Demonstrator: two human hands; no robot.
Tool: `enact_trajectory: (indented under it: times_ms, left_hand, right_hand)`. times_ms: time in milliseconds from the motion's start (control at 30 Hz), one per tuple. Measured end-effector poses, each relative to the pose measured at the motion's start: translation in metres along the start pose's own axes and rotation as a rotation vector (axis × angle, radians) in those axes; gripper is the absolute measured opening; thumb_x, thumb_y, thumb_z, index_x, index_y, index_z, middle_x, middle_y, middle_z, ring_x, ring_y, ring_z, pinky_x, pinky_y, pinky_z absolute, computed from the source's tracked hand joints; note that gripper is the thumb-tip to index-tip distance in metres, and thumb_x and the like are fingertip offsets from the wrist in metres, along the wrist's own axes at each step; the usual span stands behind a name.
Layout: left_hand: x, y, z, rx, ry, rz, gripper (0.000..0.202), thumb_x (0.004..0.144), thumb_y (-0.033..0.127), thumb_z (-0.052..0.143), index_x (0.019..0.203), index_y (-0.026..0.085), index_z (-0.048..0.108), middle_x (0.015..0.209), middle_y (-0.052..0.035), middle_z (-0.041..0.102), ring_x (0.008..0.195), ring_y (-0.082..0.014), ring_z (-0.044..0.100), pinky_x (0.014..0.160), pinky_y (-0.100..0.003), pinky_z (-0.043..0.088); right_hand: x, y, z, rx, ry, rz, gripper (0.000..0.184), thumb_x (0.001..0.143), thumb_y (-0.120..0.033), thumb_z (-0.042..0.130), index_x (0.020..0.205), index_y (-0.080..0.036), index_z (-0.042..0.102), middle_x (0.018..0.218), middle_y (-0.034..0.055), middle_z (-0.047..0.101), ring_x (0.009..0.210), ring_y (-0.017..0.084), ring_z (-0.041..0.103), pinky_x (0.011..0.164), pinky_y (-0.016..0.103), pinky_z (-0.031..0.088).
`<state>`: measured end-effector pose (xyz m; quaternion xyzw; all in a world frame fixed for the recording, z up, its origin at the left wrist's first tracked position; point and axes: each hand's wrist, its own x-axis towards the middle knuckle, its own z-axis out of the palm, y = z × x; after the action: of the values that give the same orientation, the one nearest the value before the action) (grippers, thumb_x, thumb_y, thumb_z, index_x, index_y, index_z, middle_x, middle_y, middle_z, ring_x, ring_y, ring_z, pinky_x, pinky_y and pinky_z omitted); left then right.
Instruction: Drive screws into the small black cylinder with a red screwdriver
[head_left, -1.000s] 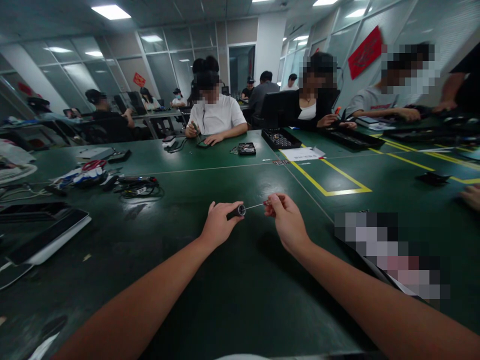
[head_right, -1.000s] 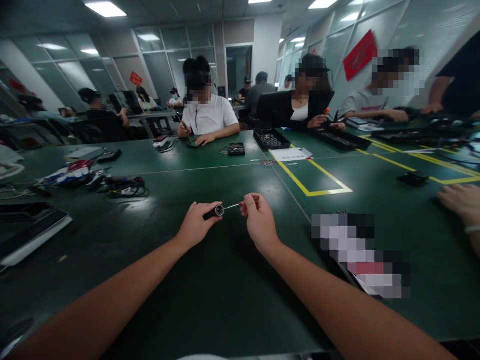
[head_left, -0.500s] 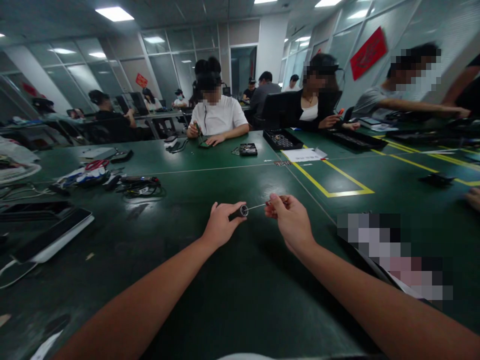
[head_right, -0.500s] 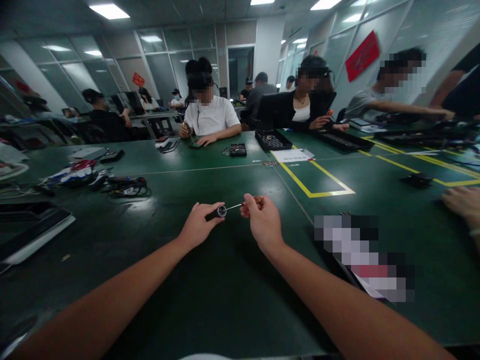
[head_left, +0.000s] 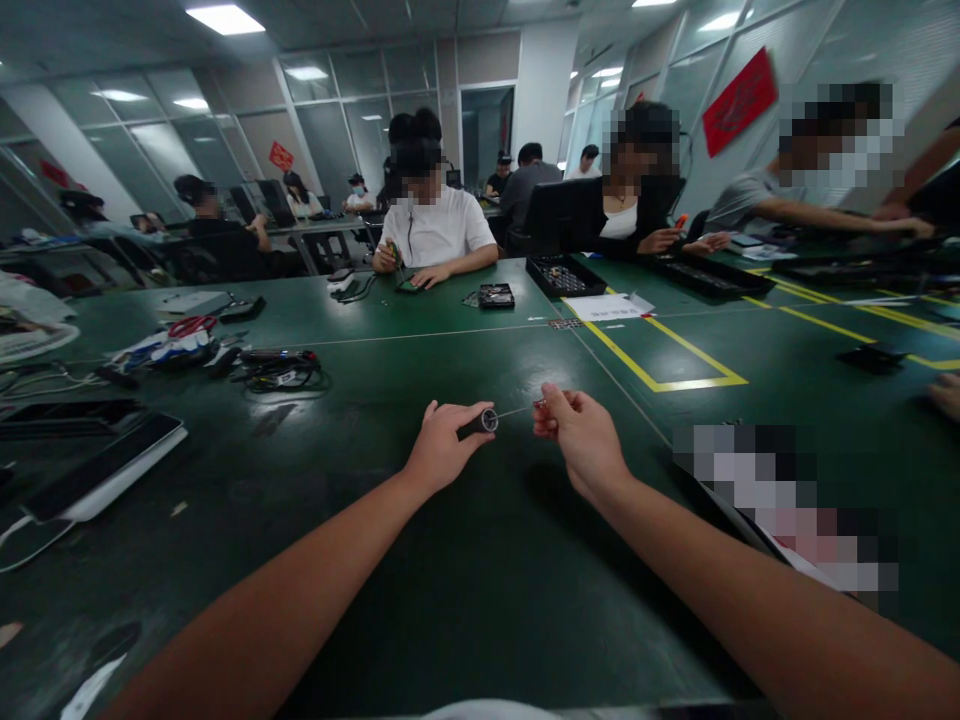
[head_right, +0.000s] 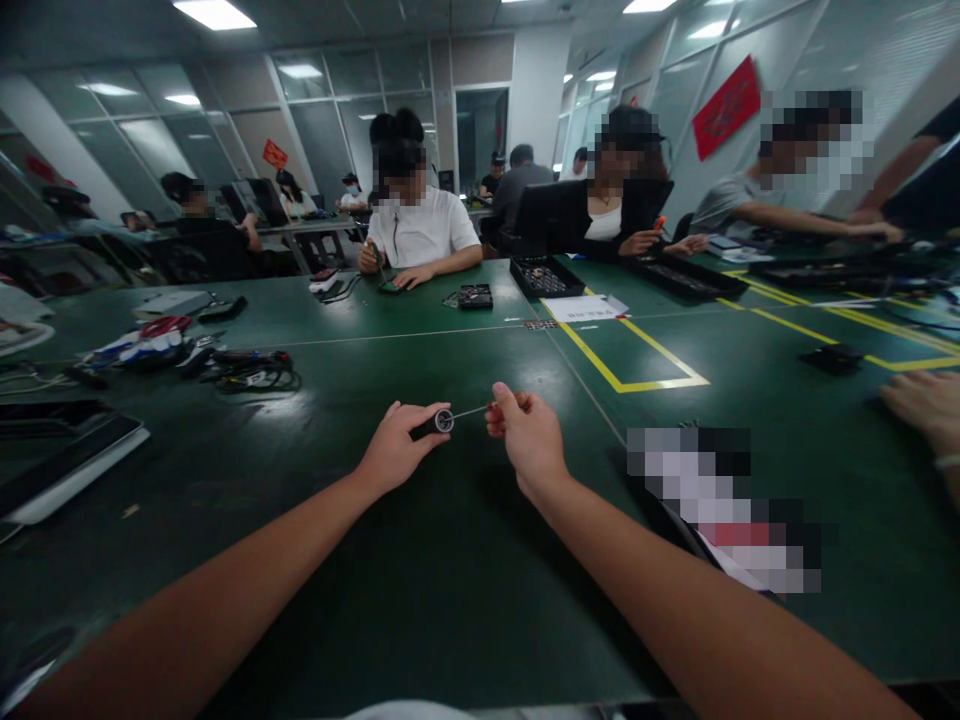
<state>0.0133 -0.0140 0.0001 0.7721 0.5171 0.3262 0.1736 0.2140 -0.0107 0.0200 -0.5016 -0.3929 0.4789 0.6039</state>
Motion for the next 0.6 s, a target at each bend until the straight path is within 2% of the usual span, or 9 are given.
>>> enact_trajectory:
  times_ms: [233,333,500,600]
  left_hand:
    - [0.001,0.002,-0.001,-0.006,0.0,-0.025,0.039,0.09,0.027,0.07,0.128,0.034,0.063,0.122,-0.0019,0.069,0.118,-0.0241,0.059,0.119,-0.06,0.018]
    - [0.002,0.002,-0.001,-0.008,0.004,-0.037,0.038,0.089,0.024,0.07,0.126,0.032,0.065,0.121,-0.0025,0.07,0.117,-0.0244,0.059,0.119,-0.06,0.018]
    - [0.003,0.0,-0.002,-0.03,0.017,-0.044,0.039,0.089,0.022,0.07,0.126,0.032,0.065,0.121,-0.0025,0.07,0.117,-0.0243,0.06,0.118,-0.061,0.019]
    - [0.002,-0.001,-0.002,-0.032,0.022,-0.042,0.038,0.089,0.023,0.07,0.126,0.032,0.065,0.121,-0.0025,0.07,0.117,-0.0244,0.059,0.118,-0.061,0.019]
  right_hand:
    - [-0.006,-0.005,-0.003,-0.385,0.008,-0.237,0.043,0.083,-0.06,0.068,0.068,-0.022,0.057,0.052,-0.0017,0.058,0.047,0.015,0.052,0.051,0.029,0.037]
    - [-0.008,-0.007,-0.002,-0.411,-0.027,-0.265,0.039,0.084,-0.057,0.067,0.072,-0.021,0.058,0.055,-0.0009,0.061,0.051,0.016,0.055,0.054,0.03,0.039]
    - [-0.011,-0.009,-0.001,-0.341,-0.159,-0.306,0.026,0.086,-0.046,0.066,0.091,-0.02,0.063,0.064,0.0,0.065,0.059,0.018,0.061,0.059,0.032,0.044]
    - [-0.013,-0.009,-0.001,-0.331,-0.209,-0.35,0.02,0.088,-0.041,0.062,0.092,-0.021,0.064,0.068,0.0002,0.065,0.062,0.018,0.062,0.06,0.032,0.044]
